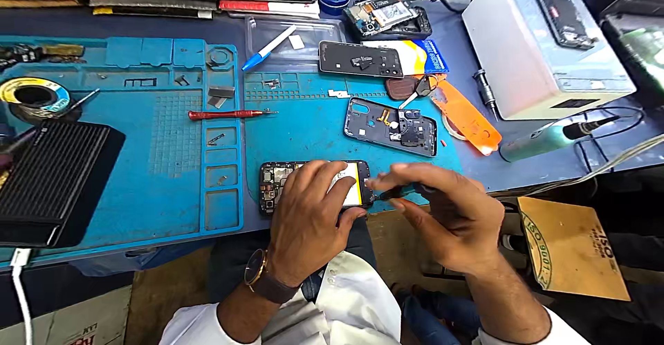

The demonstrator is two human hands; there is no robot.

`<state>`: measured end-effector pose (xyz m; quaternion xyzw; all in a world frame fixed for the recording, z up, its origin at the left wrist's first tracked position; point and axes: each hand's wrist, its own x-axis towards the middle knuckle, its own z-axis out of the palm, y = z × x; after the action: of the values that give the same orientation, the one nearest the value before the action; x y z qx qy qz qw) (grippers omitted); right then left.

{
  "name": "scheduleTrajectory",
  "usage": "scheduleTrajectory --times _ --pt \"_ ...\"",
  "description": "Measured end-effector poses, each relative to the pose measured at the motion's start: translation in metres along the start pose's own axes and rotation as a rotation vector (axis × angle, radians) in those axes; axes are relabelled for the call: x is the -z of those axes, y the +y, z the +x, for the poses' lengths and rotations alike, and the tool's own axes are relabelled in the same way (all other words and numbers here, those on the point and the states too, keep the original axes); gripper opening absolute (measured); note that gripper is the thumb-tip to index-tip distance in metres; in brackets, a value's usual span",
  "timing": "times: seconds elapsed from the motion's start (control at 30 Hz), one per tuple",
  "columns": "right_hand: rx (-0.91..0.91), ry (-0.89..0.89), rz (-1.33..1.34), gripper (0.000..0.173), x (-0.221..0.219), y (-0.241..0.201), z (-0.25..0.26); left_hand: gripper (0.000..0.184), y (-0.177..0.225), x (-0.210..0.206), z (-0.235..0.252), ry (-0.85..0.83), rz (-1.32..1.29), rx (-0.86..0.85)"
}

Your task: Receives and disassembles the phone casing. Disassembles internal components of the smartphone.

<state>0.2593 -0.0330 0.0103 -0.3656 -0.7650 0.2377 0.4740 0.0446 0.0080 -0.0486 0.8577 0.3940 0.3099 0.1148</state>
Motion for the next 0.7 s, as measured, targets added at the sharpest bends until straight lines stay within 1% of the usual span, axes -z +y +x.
scheduleTrajectory --times 0.03,0.13,0.17,0.27,0.3,0.33,0.43,0.47,0.57,0.6,0.63,0.7 --pt "0.009 0.028 -0.026 0.042 -0.002 0.002 -0.001 0.043 0.0 0.0 0.0 0.002 -0.002 -0.003" --pt "-0.008 0.19 -0.169 0.046 -0.008 0.008 -0.003 0.042 0.001 -0.002 0.0 0.004 -0.002 0.0" --pt "-0.023 0.19 -0.158 0.046 -0.007 0.007 -0.003 0.041 0.001 -0.002 0.0 0.005 -0.003 0.001" --pt "-0.03 0.026 0.0 0.043 0.001 -0.001 -0.001 0.041 0.0 -0.002 -0.001 0.006 0.005 -0.003" --pt "-0.019 0.005 -0.005 0.045 0.001 -0.001 -0.001 0.042 0.0 -0.002 -0.001 0.005 0.007 -0.005" --pt "-0.007 0.018 -0.047 0.046 -0.002 0.0 -0.001 0.042 0.0 -0.002 -0.001 0.006 0.01 -0.008" --pt "0.001 0.193 -0.165 0.047 -0.011 0.007 -0.004 0.042 0.0 -0.002 0.0 0.01 0.014 -0.015" --pt "-0.007 0.2 -0.144 0.047 -0.011 0.006 -0.004 0.042 0.0 -0.002 -0.001 0.012 0.014 -0.015" --pt "-0.018 0.07 0.023 0.049 -0.004 0.001 -0.001 0.042 0.0 -0.002 -0.001 0.006 0.015 -0.011" --pt "-0.009 0.059 0.015 0.05 -0.004 0.002 -0.001 0.042 0.0 -0.002 -0.001 0.005 0.017 -0.012" --pt "-0.001 0.082 -0.038 0.05 -0.006 0.004 -0.002 0.042 0.0 -0.002 -0.001 0.009 0.019 -0.015" --pt "-0.003 0.186 -0.141 0.05 -0.01 0.008 -0.003 0.042 0.0 -0.002 -0.001 0.013 0.016 -0.017"
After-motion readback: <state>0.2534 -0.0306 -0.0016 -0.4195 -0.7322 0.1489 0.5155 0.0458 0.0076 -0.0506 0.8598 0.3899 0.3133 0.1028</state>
